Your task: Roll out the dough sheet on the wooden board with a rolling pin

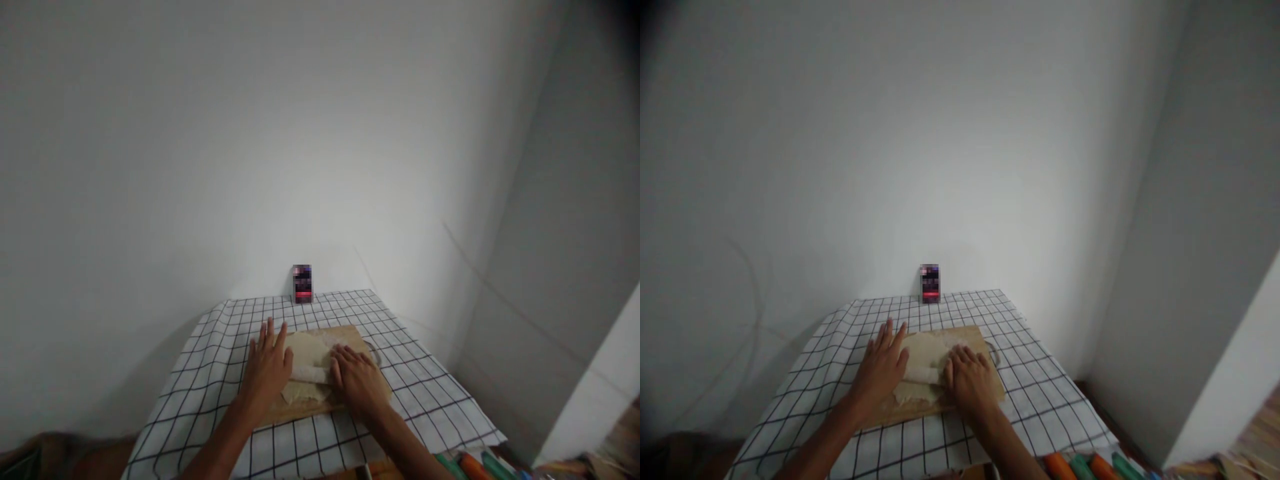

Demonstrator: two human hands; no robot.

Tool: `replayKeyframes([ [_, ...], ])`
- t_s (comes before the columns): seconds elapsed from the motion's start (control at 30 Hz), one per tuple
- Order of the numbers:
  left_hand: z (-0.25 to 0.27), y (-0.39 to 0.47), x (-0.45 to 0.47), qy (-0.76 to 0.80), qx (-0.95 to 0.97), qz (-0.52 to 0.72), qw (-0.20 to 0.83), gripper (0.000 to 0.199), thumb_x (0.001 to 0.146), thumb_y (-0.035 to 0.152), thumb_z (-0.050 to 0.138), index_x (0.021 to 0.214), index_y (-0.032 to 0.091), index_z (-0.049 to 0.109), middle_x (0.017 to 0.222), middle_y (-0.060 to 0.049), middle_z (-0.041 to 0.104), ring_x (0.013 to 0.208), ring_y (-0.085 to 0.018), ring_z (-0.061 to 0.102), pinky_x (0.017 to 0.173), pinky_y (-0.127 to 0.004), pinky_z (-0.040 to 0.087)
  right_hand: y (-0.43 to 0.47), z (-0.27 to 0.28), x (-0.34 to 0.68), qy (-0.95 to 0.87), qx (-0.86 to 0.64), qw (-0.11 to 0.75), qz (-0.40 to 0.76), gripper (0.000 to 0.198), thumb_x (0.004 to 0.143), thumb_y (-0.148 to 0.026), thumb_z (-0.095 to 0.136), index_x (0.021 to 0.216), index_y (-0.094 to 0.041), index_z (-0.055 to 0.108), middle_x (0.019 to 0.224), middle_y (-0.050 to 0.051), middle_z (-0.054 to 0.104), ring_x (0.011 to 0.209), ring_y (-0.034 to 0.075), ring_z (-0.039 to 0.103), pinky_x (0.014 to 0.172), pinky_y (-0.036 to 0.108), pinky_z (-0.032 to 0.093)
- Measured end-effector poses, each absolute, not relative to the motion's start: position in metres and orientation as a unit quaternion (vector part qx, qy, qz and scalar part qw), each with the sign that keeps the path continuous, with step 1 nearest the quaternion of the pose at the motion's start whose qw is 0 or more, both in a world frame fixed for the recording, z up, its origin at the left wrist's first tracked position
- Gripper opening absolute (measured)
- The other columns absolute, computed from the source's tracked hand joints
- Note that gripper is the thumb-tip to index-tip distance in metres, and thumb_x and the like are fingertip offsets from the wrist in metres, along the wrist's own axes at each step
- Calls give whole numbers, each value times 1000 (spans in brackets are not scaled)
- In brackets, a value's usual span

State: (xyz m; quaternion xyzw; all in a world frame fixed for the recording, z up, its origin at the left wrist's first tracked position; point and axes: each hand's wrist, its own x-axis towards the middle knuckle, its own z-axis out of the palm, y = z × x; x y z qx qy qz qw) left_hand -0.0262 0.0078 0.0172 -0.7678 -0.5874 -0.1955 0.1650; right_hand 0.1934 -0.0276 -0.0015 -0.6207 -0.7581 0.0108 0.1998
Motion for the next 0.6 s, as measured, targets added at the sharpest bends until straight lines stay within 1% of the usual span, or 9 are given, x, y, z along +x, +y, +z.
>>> replayKeyframes([
  [0.07,23,23,-25,-580,-788,-148,143,56,97,24,43,152,17,49,165,-18,36,155,-35,29,121,-65,29,-23,-1,196,-754,-626,198,17,46,107,-34,32,136,-23,65,151,8,58,144,26,49,118,51,36],
  [0.13,23,31,-26,-544,-819,-129,127,55,96,21,41,151,19,51,165,-13,37,157,-31,25,125,-64,21,-18,0,199,-757,-624,192,22,45,106,-35,33,137,-23,64,151,8,58,144,27,49,117,52,36],
  [0.2,18,32,-29,-521,-834,-134,121,56,96,20,38,151,20,51,165,-10,38,157,-30,24,126,-64,20,-13,2,201,-765,-615,186,27,43,104,-34,37,135,-21,65,150,10,59,143,27,50,117,51,37],
  [0.3,3,25,-32,-536,-820,-155,128,57,96,21,37,151,18,51,163,-9,41,155,-30,29,125,-63,24,-1,5,204,-774,-604,186,29,40,102,-34,42,131,-21,67,148,10,61,139,26,53,116,47,39],
  [0.4,-12,16,-32,-552,-797,-193,151,56,97,23,37,149,15,52,159,-12,47,153,-30,36,124,-60,29,14,7,206,-780,-599,181,27,42,103,-35,40,133,-21,66,148,10,60,138,25,55,115,46,41],
  [0.53,-25,5,-28,-559,-780,-221,174,54,98,26,35,146,7,53,151,-20,56,143,-33,50,116,-55,45,27,6,208,-796,-578,176,27,44,103,-30,38,136,-20,64,149,10,59,141,24,52,118,46,39],
  [0.6,-27,-3,-28,-552,-778,-237,182,54,99,26,34,147,6,51,148,-21,59,138,-32,56,112,-53,50,21,2,209,-800,-572,182,16,45,104,-29,37,138,-19,63,150,11,58,142,25,51,119,47,39],
])
